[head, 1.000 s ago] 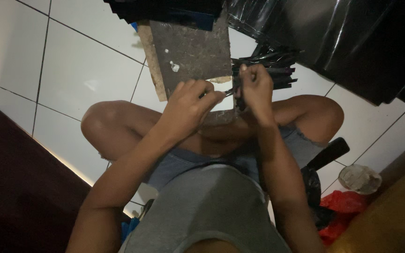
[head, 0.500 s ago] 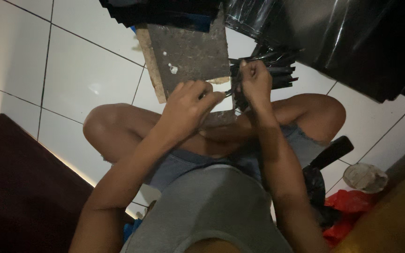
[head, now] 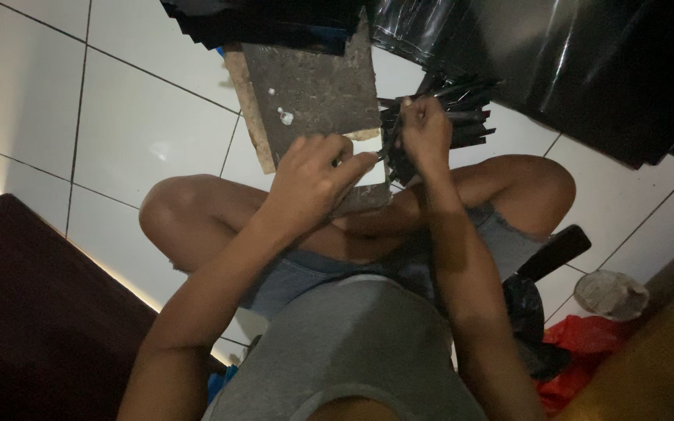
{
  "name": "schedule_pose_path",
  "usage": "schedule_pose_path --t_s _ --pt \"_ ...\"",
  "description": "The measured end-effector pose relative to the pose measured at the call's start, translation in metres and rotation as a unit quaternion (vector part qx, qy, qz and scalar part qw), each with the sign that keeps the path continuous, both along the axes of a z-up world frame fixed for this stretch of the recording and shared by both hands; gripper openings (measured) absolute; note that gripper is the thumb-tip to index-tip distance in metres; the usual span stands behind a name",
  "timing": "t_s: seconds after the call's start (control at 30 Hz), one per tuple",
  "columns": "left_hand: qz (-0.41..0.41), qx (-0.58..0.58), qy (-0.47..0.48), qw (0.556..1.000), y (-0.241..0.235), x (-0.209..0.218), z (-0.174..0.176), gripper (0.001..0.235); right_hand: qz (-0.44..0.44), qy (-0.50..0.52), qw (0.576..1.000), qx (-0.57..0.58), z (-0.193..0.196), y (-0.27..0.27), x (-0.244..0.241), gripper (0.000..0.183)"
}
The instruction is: The person sits cross-legged on the floor and repeatedly picks up small black strips, aligns them with a white rectangular object on a wooden board, and presses them into place. The person handles the strips one at a time, stacking them on the board.
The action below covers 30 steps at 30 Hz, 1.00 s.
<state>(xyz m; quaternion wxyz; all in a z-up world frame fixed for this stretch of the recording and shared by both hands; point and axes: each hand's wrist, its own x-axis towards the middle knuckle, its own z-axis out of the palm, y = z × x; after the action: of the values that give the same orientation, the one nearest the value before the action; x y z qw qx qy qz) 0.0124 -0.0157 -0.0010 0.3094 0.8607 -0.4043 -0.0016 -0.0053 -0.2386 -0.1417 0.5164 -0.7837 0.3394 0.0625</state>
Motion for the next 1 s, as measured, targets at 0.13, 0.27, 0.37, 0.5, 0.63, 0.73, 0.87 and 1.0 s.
schedule_pose_path --t_s 0.13,0.27,0.37,0.5,0.63,0.73,0.87,1.0 --pt "0.001 0.010 -0.024 1.000 -0.002 -0.001 -0.001 0.022 -0.006 -0.021 1.000 -0.010 -0.011 -0.004 0.001 0.033" --pt "0.011 0.000 -0.053 0.999 -0.008 0.000 -0.004 0.019 0.001 -0.019 0.999 -0.038 -0.040 -0.015 -0.005 0.032" --pt "0.017 -0.011 -0.055 0.998 -0.006 -0.003 -0.001 0.023 0.055 -0.127 0.974 -0.177 -0.066 -0.028 -0.007 0.029" --pt "0.013 0.007 -0.053 0.998 -0.006 -0.006 0.004 0.034 -0.019 -0.078 0.996 -0.047 -0.078 -0.040 -0.005 0.030" --pt "0.017 0.047 -0.047 0.998 -0.009 -0.009 0.004 0.038 -0.067 -0.048 0.996 -0.026 -0.051 -0.058 -0.005 0.025" --pt "0.003 0.012 -0.013 1.000 -0.007 -0.006 0.002 0.035 -0.126 -0.107 0.985 0.043 -0.023 -0.079 -0.015 0.023" --pt "0.063 -0.022 -0.023 0.997 0.008 0.020 -0.003 0.040 -0.085 -0.186 0.968 0.144 -0.003 -0.104 -0.032 0.021" --pt "0.118 0.024 -0.174 0.977 0.016 0.067 -0.003 0.031 0.033 -0.133 0.988 0.075 0.006 -0.121 -0.037 0.016"
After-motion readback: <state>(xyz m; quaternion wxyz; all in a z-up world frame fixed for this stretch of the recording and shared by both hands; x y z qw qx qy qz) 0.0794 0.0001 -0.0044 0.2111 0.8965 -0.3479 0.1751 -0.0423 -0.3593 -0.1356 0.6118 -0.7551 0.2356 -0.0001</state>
